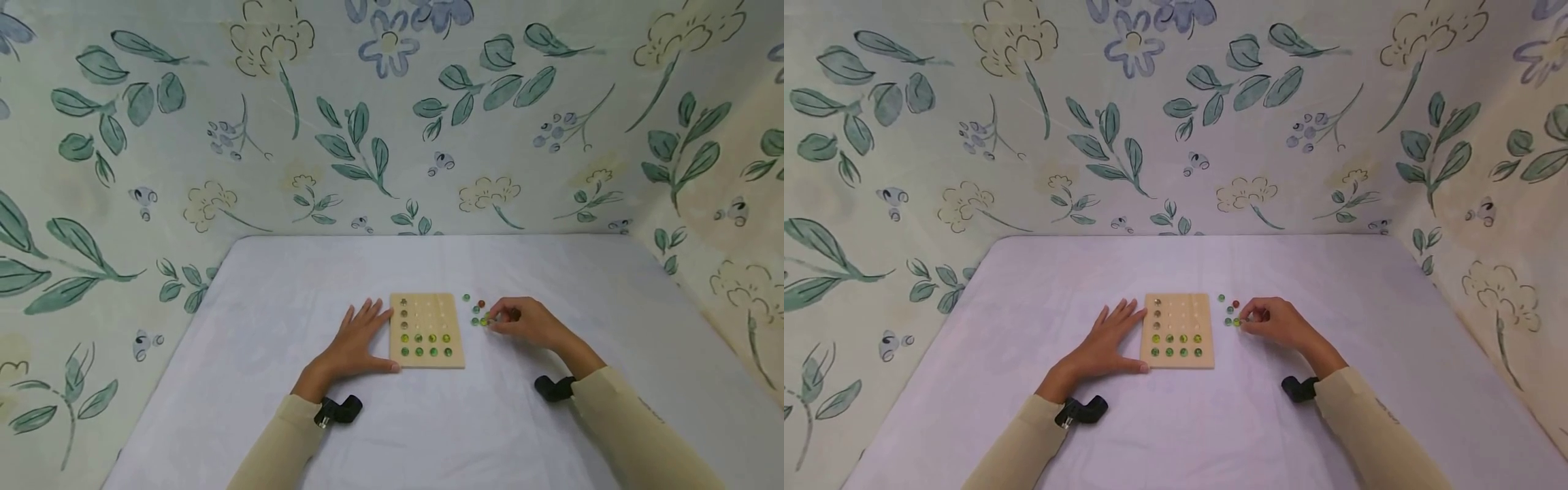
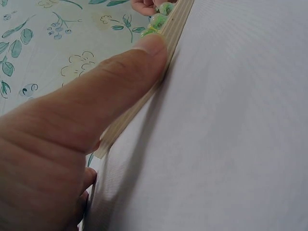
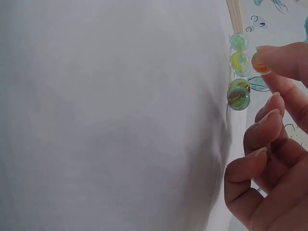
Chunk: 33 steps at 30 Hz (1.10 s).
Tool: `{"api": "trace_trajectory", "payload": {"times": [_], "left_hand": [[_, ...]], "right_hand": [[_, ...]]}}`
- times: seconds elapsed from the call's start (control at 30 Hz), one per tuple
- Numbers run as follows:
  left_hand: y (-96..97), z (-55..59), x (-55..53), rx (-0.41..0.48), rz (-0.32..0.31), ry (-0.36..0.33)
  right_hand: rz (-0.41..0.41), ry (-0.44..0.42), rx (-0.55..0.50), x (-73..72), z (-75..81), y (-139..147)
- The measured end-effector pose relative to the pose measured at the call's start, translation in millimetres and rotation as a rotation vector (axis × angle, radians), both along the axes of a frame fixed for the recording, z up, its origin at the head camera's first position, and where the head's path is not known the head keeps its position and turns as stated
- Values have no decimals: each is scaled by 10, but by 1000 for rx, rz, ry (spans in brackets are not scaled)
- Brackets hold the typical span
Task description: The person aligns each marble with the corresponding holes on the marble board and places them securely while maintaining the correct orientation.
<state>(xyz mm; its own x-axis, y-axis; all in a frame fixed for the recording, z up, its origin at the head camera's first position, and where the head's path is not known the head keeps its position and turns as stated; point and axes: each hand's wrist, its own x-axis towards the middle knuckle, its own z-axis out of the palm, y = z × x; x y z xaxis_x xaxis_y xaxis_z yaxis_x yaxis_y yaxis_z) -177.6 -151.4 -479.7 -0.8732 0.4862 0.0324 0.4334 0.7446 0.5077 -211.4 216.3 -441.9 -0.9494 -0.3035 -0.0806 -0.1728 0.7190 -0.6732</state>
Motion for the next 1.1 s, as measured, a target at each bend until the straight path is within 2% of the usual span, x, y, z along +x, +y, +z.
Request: {"api": "trace_trajectory", "payload": {"times": [0.23,0.47,0.87,1.1], "left_hand": [[-1,-7,2,-7,12,-11],[-2,-8,7,14,0,7],[4,-23,34,6,-3,-11],[-9,3,16,20,-4,-13]], "right_hand": [[24,24,-33,-1,56,-112],[34,20,-65,-9,112,-246],[65,34,-119,-5,109,-444],[106,54,-149,-8,170,-599]]}}
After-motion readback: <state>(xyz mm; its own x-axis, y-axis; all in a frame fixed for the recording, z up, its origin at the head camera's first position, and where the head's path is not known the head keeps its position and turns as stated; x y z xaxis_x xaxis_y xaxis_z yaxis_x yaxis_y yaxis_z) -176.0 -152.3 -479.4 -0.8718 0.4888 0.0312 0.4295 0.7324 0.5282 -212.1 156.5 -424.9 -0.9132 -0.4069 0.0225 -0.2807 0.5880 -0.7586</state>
